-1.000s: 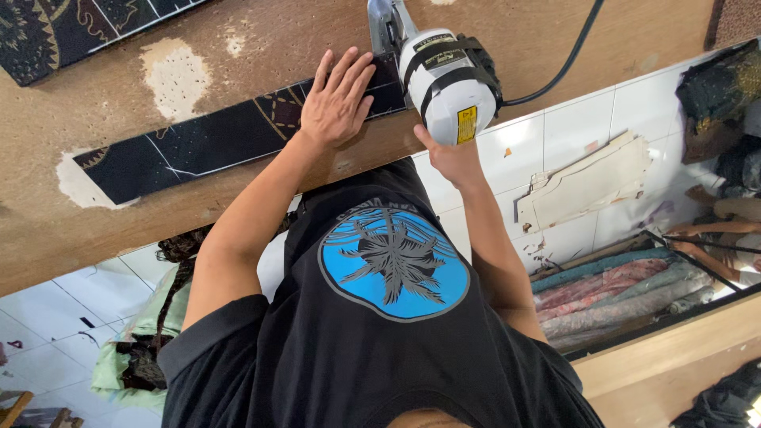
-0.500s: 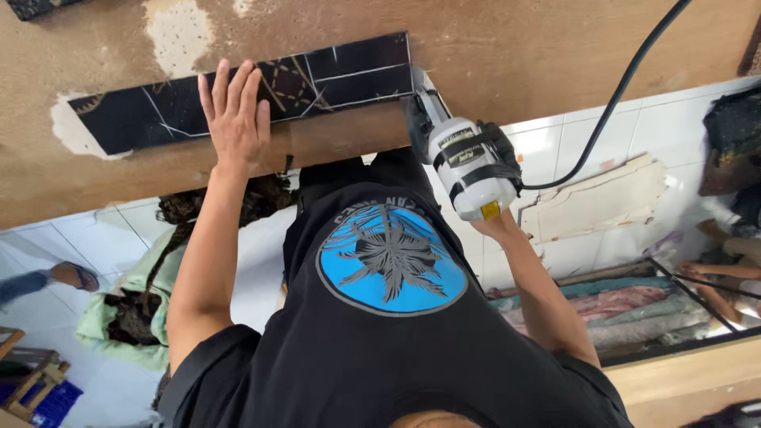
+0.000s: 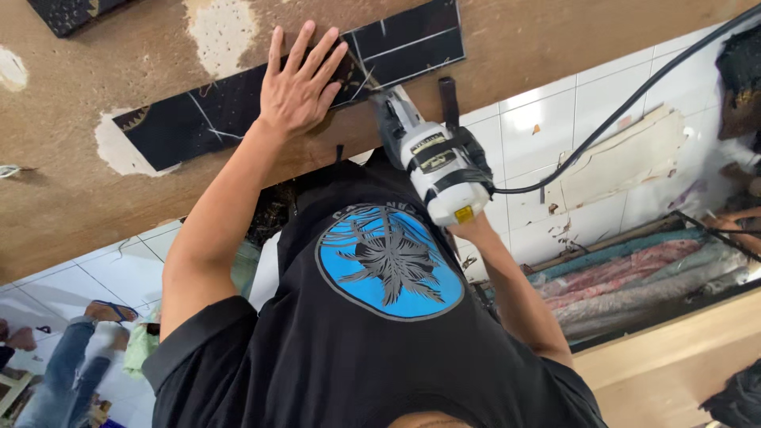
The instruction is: The person uses a rotary cutter to cut a patterned black fabric on a wooden workbench. They align the fabric, cut along marked lines, and remove cut pieces, repeating the process for multiple sections.
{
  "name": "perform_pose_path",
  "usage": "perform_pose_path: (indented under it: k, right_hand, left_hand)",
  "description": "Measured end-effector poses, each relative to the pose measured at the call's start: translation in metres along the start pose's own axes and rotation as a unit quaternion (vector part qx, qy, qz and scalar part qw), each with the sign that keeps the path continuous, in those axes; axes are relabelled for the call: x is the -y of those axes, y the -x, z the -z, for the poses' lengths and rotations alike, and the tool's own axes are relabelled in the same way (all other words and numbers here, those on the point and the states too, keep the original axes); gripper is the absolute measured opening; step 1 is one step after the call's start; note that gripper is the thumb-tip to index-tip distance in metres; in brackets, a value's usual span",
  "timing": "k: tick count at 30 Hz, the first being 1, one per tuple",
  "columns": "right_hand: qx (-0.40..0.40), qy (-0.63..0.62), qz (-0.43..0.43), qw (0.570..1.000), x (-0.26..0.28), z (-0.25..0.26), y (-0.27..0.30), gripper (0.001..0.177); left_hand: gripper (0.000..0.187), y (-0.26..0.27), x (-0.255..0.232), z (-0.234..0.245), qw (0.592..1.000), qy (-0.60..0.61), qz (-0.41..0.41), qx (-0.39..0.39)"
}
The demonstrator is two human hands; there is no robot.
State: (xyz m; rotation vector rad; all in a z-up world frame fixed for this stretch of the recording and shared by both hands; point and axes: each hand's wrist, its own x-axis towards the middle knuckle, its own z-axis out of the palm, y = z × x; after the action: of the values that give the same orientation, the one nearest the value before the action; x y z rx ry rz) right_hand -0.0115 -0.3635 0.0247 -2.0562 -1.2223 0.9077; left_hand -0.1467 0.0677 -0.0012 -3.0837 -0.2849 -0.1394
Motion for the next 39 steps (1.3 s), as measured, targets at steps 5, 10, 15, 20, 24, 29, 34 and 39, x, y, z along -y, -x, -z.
perform_pose_path:
  k: [5,10,15,20,24,29,34,39]
  right_hand:
    - [-0.032,-0.012,-0.013,0.999,0.055,-0.033,-0.022,0.025]
    - [-0.051,-0.003,-0.040,0.998,0.096,-0.031,-0.045,0.023]
    - [-0.067,-0.029,-0.107,0.992,0.123,-0.022,-0.062,0.021]
    - [-0.090,-0.003,-0.091,0.992,0.136,-0.016,-0.081,0.024]
    - [-0.056,-0.066,-0.228,0.970,0.140,-0.016,-0.093,0.029]
    - [-0.103,-0.107,-0.181,0.972,0.139,-0.018,-0.105,0.037]
    - [-0.091,-0.103,-0.220,0.966,0.136,-0.019,-0.123,0.038]
    - [-0.097,-0.044,-0.163,0.981,0.135,-0.013,-0.144,0.037]
  left_hand:
    - [0.058,-0.006,0.001,0.008,0.974,0.209,0.043,0.076]
    - [0.059,-0.006,0.002,0.015,0.953,0.281,0.056,0.101]
    - [0.060,-0.004,0.002,0.009,0.952,0.287,0.054,0.098]
    - [0.059,-0.001,0.000,0.001,0.968,0.237,0.045,0.062]
    - [0.058,0.001,0.000,-0.004,0.996,0.088,0.022,-0.005]
    - [0.059,0.003,0.001,-0.006,0.996,0.087,0.020,-0.012]
    - [0.059,0.004,0.002,-0.005,0.996,0.080,0.017,-0.026]
    - [0.062,0.003,0.002,-0.008,0.995,0.101,0.022,-0.003]
